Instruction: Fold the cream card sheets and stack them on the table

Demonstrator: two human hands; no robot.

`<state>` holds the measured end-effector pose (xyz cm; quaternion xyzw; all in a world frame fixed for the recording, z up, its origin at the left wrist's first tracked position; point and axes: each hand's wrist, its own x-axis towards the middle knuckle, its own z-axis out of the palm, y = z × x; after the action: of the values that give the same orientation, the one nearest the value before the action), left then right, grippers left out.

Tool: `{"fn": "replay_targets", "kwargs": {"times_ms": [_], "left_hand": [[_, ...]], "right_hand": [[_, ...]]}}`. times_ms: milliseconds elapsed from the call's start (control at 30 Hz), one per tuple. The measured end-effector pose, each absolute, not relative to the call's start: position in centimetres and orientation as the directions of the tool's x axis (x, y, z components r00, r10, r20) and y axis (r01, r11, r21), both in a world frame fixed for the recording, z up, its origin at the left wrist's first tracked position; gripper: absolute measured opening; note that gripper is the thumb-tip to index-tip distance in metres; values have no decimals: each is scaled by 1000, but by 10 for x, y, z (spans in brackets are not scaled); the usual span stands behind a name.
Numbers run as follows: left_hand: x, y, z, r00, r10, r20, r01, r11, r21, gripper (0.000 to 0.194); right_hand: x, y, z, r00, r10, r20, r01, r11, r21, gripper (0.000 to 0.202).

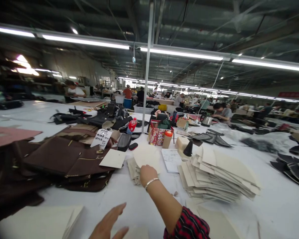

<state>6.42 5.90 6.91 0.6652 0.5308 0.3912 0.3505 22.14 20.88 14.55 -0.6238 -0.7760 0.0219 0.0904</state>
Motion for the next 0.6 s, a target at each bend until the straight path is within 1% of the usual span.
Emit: {"fn": "replay_targets", "kwargs": {"times_ms": [67, 100, 133, 167, 200, 233, 267, 300, 333, 367, 400, 433, 467, 500, 533, 567, 600], "left_hand": [[74, 88, 75, 28, 1000, 14, 208, -20, 978, 58], [81, 100, 79, 9, 999, -51, 88, 50, 995, 63], [89, 110, 83, 1, 995, -98, -26, 98, 995, 68], [97, 116, 88, -5, 992, -125, -130, 123, 984, 71], [104, 120, 94, -5, 991, -135, -223, 131, 966, 72], [111, 122, 99, 3, 991, -134, -309, 129, 942, 71], [116, 120, 104, 24, 991, -133, -388, 132, 912, 68], [120, 117, 108, 54, 989, -138, -456, 147, 878, 66], [121, 112, 112, 82, 986, -145, -508, 166, 845, 63], [121, 106, 113, 107, 982, -154, -543, 187, 818, 61], [118, 98, 112, 124, 978, -165, -559, 206, 803, 59], [115, 88, 110, 130, 976, -175, -553, 218, 804, 58], [110, 77, 107, 119, 976, -181, -521, 217, 825, 58], [105, 65, 104, 91, 980, -180, -468, 201, 861, 60], [101, 51, 100, 57, 983, -173, -401, 181, 898, 65], [97, 36, 98, 33, 986, -161, -339, 163, 926, 72], [94, 20, 97, 40, 989, -143, -297, 148, 943, 79]], "right_hand": [[236, 207, 160, -214, 963, 164, 956, 241, -169, 20], [244, 204, 165, -213, 952, 222, 942, 260, -211, 23], [252, 199, 169, -200, 937, 287, 915, 283, -287, 25], [259, 193, 171, -167, 923, 345, 866, 305, -397, 26], [265, 184, 170, -119, 921, 372, 780, 318, -539, 26], [269, 173, 167, -70, 933, 354, 650, 311, -693, 26], [272, 160, 162, -39, 956, 292, 485, 273, -831, 27], [273, 146, 156, -39, 979, 202, 316, 204, -926, 28], [274, 131, 150, -68, 991, 115, 160, 124, -979, 29], [274, 115, 144, -112, 993, 47, 38, 52, -998, 28], [273, 99, 139, -148, 989, 7, -30, 3, -1000, 28], [273, 83, 135, -157, 988, -4, -37, -10, -999, 27], [272, 67, 132, -138, 990, 11, 21, 14, -1000, 26], [271, 53, 129, -98, 993, 66, 138, 79, -987, 25], [269, 39, 127, -59, 985, 162, 294, 172, -940, 24], [266, 25, 124, -52, 957, 285, 461, 276, -843, 23], [261, 12, 122, -93, 909, 405, 601, 376, -705, 23]]}}
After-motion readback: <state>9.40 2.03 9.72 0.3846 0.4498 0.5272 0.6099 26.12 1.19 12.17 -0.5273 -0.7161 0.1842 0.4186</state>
